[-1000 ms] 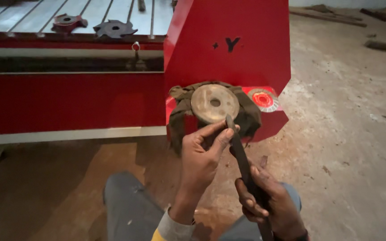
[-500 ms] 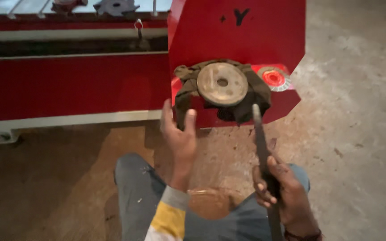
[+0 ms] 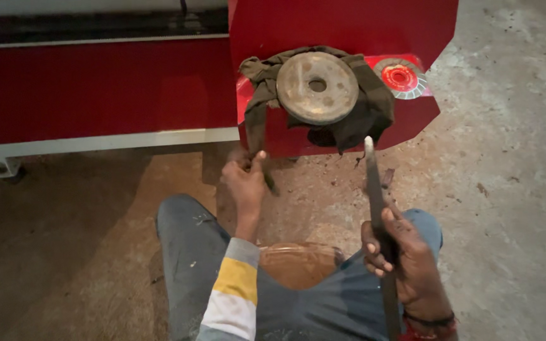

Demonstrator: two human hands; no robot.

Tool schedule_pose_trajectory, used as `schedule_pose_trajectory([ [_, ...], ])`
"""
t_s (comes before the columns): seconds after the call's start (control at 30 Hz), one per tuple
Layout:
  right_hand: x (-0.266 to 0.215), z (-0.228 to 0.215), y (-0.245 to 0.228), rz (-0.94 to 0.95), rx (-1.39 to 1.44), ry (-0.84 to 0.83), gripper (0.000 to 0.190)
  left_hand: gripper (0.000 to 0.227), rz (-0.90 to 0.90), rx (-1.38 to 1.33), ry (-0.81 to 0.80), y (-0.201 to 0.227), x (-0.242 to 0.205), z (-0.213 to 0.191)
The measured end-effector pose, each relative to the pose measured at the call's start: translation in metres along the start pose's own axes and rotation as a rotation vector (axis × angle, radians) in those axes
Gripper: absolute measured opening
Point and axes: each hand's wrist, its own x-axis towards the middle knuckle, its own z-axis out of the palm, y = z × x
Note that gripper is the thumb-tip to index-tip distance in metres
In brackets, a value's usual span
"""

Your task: The person cleans a circular metal machine part using a cloth and a thin metal tool, wiping the surface and clearing debris from the center hole and edges.

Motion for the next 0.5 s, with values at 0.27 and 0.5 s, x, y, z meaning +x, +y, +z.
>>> schedule_pose_trajectory([
  [0.27, 0.010, 0.010, 0.014, 0.106, 0.050, -0.086, 0.050, 0.027, -0.087, -0.569, -0.149, 0.065, -0.001, -0.023],
  [0.5, 0.021, 0.038, 0.022, 0.163, 0.032, -0.156, 0.052, 0.039, -0.068, -0.973, -0.394, 0.091, -0.009, -0.049],
])
